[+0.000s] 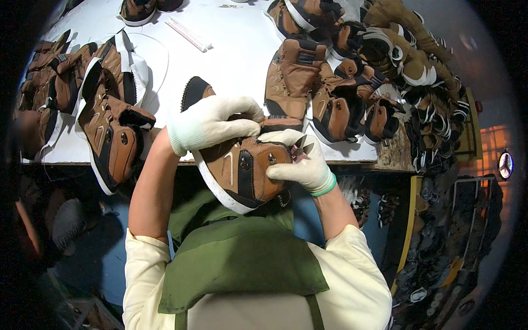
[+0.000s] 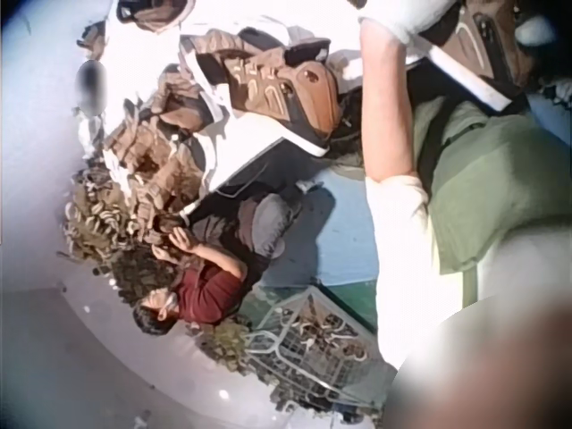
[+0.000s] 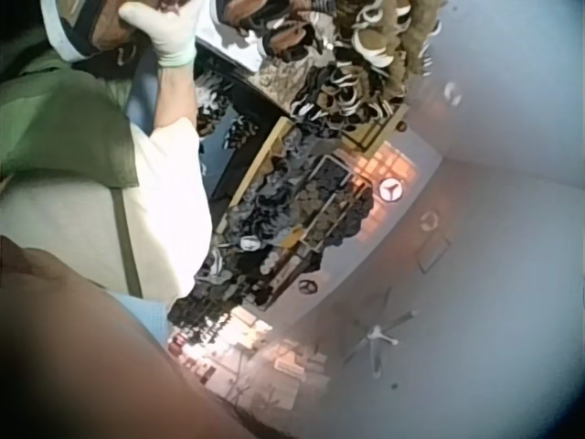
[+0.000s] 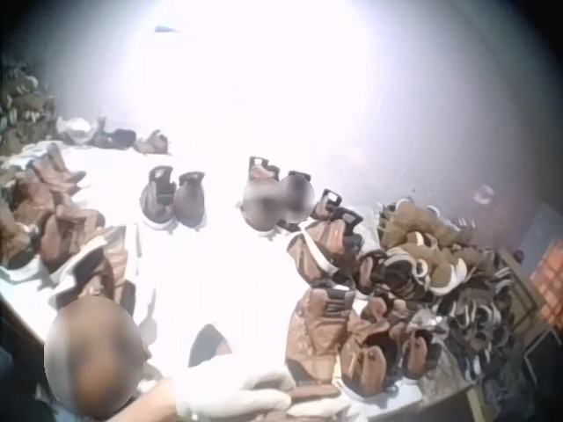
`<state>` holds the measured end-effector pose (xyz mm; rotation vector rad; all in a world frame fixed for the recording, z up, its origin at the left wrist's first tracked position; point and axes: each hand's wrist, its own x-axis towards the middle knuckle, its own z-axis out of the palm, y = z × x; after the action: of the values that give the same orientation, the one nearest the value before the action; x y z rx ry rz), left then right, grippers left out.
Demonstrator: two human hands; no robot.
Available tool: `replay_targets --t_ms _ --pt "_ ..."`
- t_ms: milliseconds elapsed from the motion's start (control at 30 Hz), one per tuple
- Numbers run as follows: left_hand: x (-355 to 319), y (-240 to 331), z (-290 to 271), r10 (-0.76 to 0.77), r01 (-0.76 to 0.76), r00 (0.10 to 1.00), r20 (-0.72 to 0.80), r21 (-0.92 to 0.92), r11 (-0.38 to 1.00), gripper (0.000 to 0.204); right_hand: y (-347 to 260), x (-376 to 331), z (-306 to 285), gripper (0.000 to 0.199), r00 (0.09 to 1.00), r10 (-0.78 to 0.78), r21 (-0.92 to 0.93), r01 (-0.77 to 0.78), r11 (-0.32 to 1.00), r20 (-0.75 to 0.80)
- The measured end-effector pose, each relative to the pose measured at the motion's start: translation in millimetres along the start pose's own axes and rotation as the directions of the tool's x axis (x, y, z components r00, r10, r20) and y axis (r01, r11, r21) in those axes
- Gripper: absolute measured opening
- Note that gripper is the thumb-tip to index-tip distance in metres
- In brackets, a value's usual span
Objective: The person assembles brown hiking boots at a workbench, inserting insoles, threading laces through eyelets, and attaching white straps. They handle each boot one at a time, turning them over to adjust components and place finished units on the table.
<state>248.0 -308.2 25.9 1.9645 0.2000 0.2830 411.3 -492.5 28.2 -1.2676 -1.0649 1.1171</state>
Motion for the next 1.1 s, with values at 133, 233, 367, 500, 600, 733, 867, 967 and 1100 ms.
replay_targets --t_ms 133,233,367,500,600,733,867,967,1100 --pt "-2.0 -0.3 0.5 -0.014 0.014 1.0 -0.004 -0.03 0.999 0.034 2.8 0.4 -0.6 0.053 1.0 -0.021 0.002 0.021 1.0 0.014" --pt "-3.6 3.2 0.6 -0.017 0.017 1.0 -0.021 0.007 1.0 0.028 6.0 2.5 -2.5 0.053 1.0 -0.019 0.022 0.019 1.0 0.02" --pt "-4.6 1.1 1.2 -0.013 0.013 0.999 -0.032 0.023 1.0 0.029 4.9 3.9 -0.7 0.054 1.0 -0.008 0.053 0.007 0.999 0.021" --pt "-6.1 1.4 1.5 -0.04 0.04 0.999 -0.026 -0.012 0.999 0.029 7.3 3.0 -1.0 0.054 1.0 -0.005 0.071 0.003 0.997 0.025" --pt "-6.8 -5.3 2.7 0.024 -0.023 0.997 -0.068 0.017 1.0 0.028 8.8 1.9 -1.2 0.054 0.999 -0.014 0.053 0.013 0.998 0.029" --pt "-7.6 -11.6 0.3 0.089 -0.091 0.995 -0.054 -0.023 0.996 0.028 7.1 1.8 -0.1 0.055 0.999 -0.022 0.008 0.021 1.0 0.036" --pt "-11.7 -5.0 -4.1 0.037 -0.036 0.999 0.004 -0.115 0.993 0.029 8.2 1.9 0.4 0.055 0.999 -0.032 0.006 0.032 0.999 0.042" --pt "-15.0 -2.7 -3.5 -0.01 0.013 1.0 0.023 -0.131 0.991 0.034 11.0 3.3 -1.5 0.056 0.998 -0.032 0.029 0.03 0.999 0.055" --pt "-19.1 1.6 -4.4 -0.019 0.02 1.0 0.01 -0.048 0.999 0.046 8.9 4.4 0.2 0.057 0.998 -0.016 0.047 0.013 0.999 0.067"
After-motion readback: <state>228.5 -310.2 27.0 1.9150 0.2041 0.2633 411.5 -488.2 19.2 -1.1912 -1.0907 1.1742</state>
